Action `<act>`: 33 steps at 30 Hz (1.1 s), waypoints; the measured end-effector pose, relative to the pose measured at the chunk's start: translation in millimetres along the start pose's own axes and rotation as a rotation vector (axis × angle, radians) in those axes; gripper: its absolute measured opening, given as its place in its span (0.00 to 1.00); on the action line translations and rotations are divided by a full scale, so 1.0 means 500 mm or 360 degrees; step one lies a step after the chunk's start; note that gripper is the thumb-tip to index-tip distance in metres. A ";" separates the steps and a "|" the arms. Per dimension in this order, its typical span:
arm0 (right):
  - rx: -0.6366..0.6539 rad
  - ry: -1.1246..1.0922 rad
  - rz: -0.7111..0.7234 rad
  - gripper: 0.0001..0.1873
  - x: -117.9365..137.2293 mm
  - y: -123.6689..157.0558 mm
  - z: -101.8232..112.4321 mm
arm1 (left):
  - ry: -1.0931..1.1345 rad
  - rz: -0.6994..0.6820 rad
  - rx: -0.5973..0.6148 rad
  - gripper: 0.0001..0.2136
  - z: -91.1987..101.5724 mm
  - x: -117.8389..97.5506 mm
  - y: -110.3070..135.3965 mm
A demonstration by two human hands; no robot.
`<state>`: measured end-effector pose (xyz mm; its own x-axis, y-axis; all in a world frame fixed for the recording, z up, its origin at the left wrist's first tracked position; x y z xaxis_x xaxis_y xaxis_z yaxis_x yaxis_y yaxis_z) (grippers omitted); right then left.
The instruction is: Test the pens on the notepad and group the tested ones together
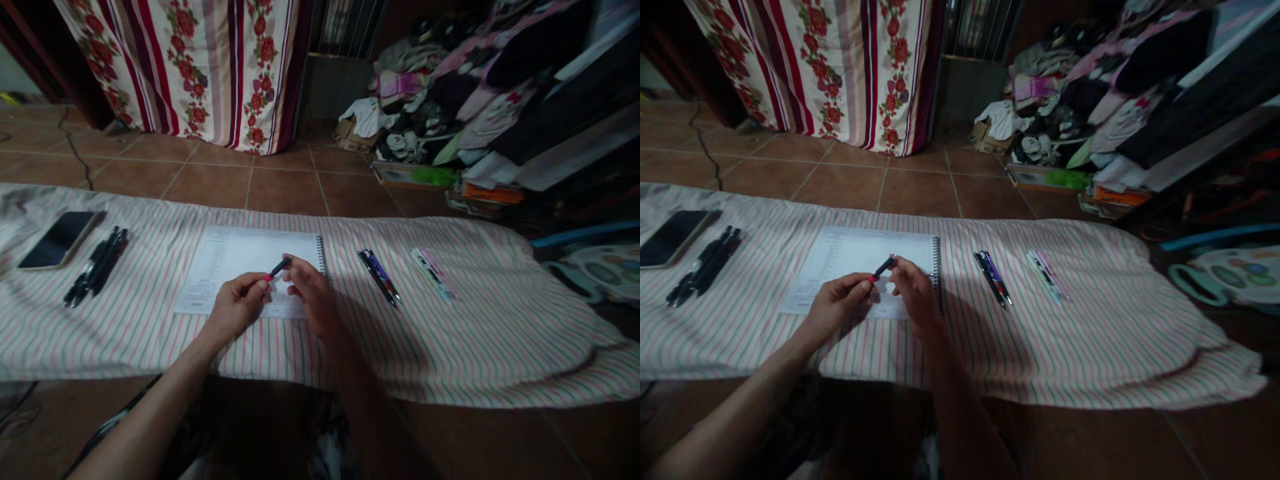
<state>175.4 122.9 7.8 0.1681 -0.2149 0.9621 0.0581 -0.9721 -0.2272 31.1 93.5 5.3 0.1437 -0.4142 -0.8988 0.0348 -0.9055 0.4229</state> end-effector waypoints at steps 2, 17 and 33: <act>0.0012 -0.0004 -0.0024 0.21 0.002 0.002 -0.001 | -0.0024 0.0017 0.0033 0.14 -0.006 0.004 0.000; -0.0007 0.0147 0.0004 0.13 0.002 0.002 -0.005 | -0.0167 -0.0005 0.0091 0.14 -0.018 0.009 0.006; 0.0032 -0.0227 -0.0162 0.13 -0.009 0.012 -0.018 | -0.0007 0.0127 0.0191 0.16 -0.025 0.028 0.002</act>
Point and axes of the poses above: each hand's wrist, its own y-axis away from the middle knuckle, its own z-axis out of the back of the hand, x = y × z, the point moved 10 cm from there along -y, towards the middle knuckle, and after that the axes turned 15 degrees about z, right-handed, at the moved point
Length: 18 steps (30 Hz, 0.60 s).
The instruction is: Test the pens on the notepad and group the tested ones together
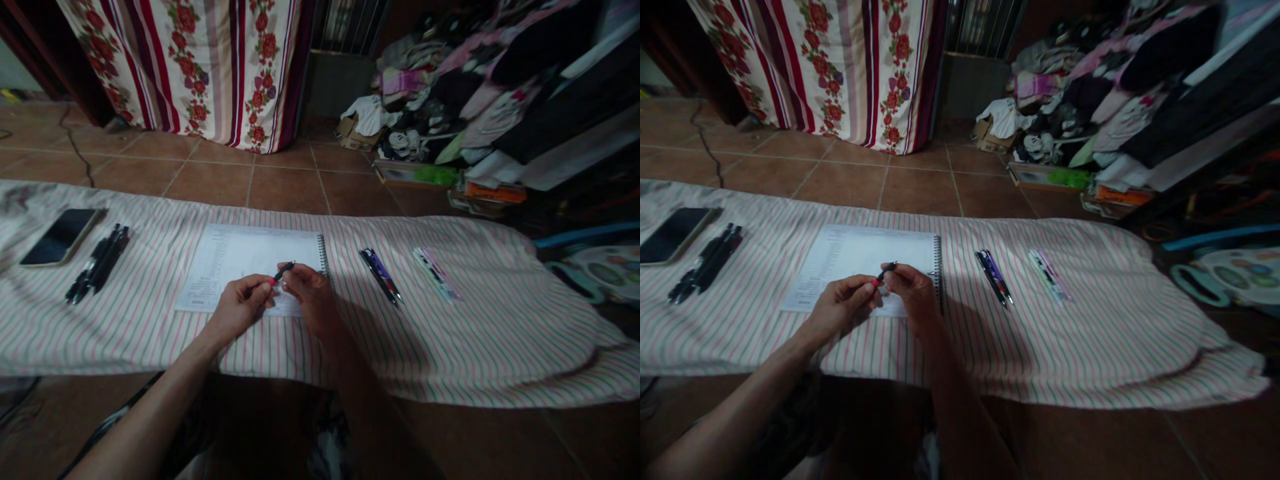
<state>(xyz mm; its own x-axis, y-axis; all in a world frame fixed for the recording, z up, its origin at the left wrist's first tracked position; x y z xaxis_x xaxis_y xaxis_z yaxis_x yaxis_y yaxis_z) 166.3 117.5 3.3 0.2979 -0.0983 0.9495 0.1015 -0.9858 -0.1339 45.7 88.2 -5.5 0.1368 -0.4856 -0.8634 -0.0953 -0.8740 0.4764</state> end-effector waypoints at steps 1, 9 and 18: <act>-0.0014 0.0038 0.0029 0.12 0.001 -0.002 0.003 | 0.0006 0.0006 0.0001 0.16 0.000 0.002 0.000; 0.0053 -0.0040 0.0044 0.25 -0.002 -0.004 -0.009 | -0.0019 0.0010 0.0015 0.14 -0.006 -0.001 0.005; 0.0065 -0.0103 -0.0042 0.16 -0.003 0.005 -0.013 | 0.0007 0.0024 0.0045 0.14 -0.006 0.003 0.001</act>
Point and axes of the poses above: each hand's wrist, its own y-axis away from the middle knuckle, its own z-axis out of the back of the hand, x = y × z, the point moved 10 cm from there along -y, towards the middle knuckle, and after that the axes turned 15 degrees about z, right-handed, at the moved point
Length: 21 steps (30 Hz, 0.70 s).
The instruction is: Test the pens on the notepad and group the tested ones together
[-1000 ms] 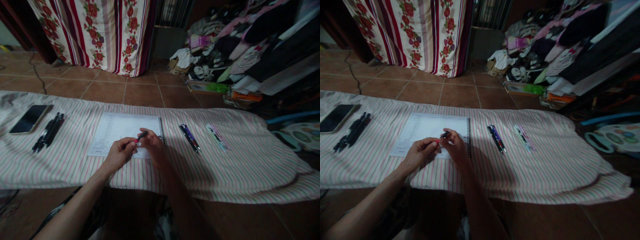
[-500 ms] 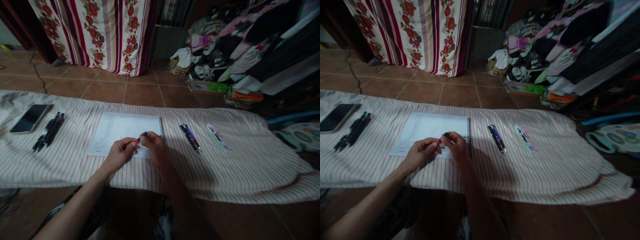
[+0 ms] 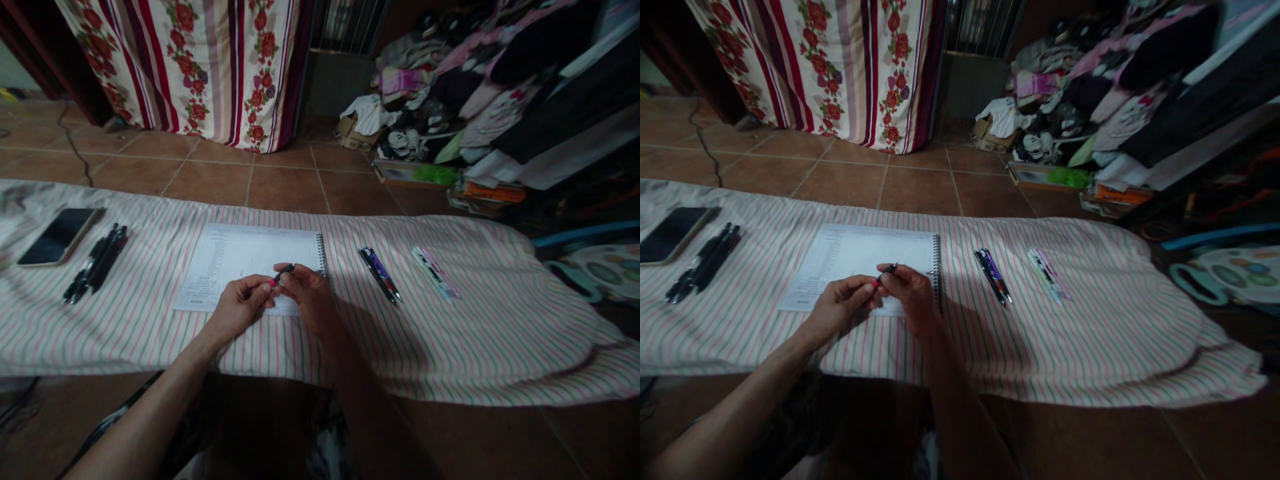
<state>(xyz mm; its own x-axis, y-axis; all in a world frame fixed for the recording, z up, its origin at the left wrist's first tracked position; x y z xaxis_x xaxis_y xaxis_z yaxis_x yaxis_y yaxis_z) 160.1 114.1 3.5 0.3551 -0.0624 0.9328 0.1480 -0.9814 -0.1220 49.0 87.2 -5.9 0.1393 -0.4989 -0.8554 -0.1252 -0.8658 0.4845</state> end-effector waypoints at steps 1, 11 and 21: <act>-0.0020 0.0032 0.0002 0.14 0.000 0.000 0.003 | -0.0018 -0.0001 0.0001 0.15 -0.001 0.000 0.000; -0.0066 -0.0084 0.0027 0.23 0.011 0.000 -0.002 | -0.0024 -0.0021 -0.0032 0.15 0.005 -0.007 0.003; -0.0055 0.0150 0.0049 0.16 0.000 -0.005 0.015 | -0.0077 -0.0007 -0.0025 0.15 0.001 -0.007 0.006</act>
Point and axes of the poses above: each hand's wrist, its own y-axis away from the middle knuckle, its own z-axis out of the back of the hand, x = y × z, the point moved 10 cm from there along -y, towards the middle knuckle, and after that the axes turned 15 degrees about z, right-handed, at the moved point
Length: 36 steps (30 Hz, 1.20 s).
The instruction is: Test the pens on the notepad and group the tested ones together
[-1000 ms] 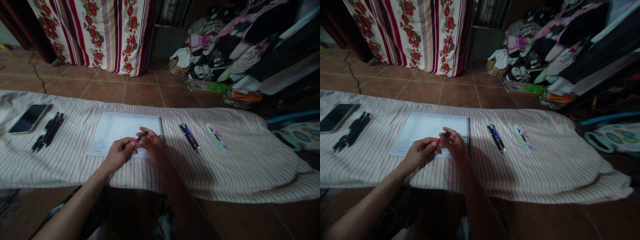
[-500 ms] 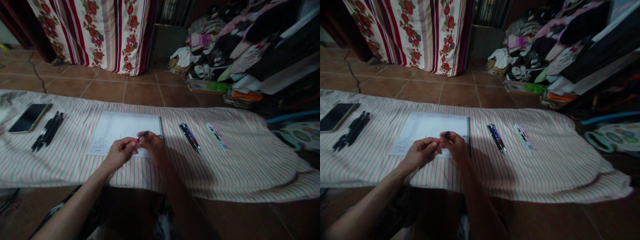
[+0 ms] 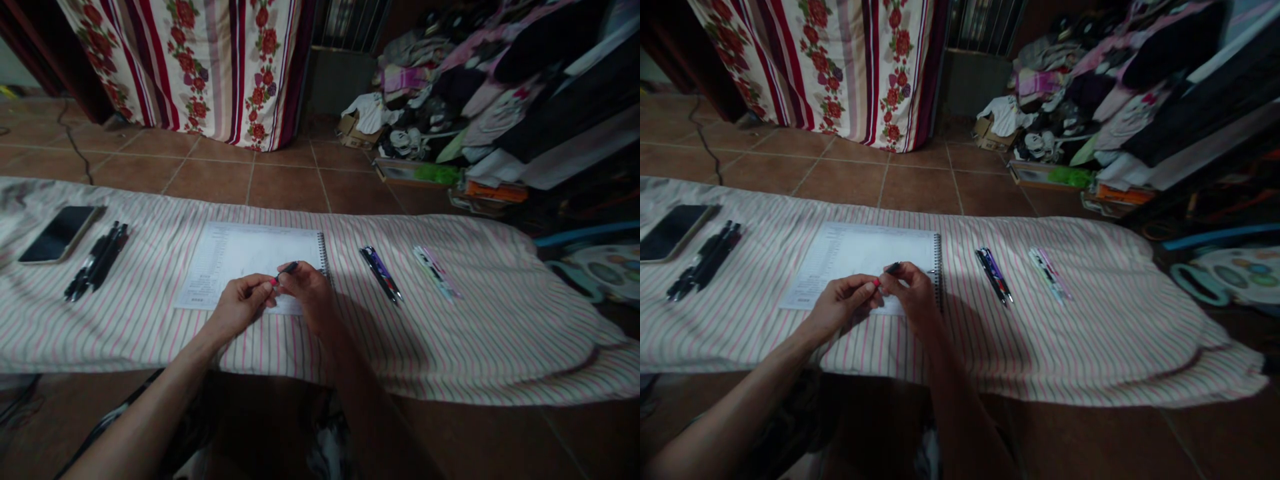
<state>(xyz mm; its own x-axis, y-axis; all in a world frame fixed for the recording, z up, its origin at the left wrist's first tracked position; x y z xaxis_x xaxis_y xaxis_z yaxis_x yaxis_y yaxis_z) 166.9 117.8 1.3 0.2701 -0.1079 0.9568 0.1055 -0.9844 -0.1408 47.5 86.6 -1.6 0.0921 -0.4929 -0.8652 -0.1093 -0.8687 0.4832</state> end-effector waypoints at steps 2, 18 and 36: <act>0.0033 -0.0075 -0.0001 0.21 0.005 0.001 -0.007 | 0.0008 -0.0017 -0.0004 0.15 0.001 -0.003 0.000; -0.0075 -0.0192 -0.0049 0.19 -0.003 0.004 -0.005 | 0.0027 0.0002 0.0006 0.15 0.001 0.000 -0.003; -0.0041 -0.0195 -0.0051 0.22 0.006 0.004 -0.007 | 0.0012 -0.0003 0.0025 0.15 0.001 -0.002 -0.004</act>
<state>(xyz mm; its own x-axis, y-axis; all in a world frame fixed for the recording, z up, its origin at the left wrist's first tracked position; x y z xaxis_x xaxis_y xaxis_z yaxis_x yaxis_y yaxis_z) 164.7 114.8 5.0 0.3823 -0.0598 0.9221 0.0919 -0.9905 -0.1023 47.1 88.9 -1.8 0.1000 -0.4915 -0.8651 -0.1248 -0.8688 0.4792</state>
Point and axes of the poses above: each hand's wrist, its own y-axis away from the middle knuckle, its own z-axis out of the back of the hand, x = y × z, the point moved 10 cm from there along -y, towards the middle knuckle, and after that the axes turned 15 degrees about z, right-handed, at the moved point
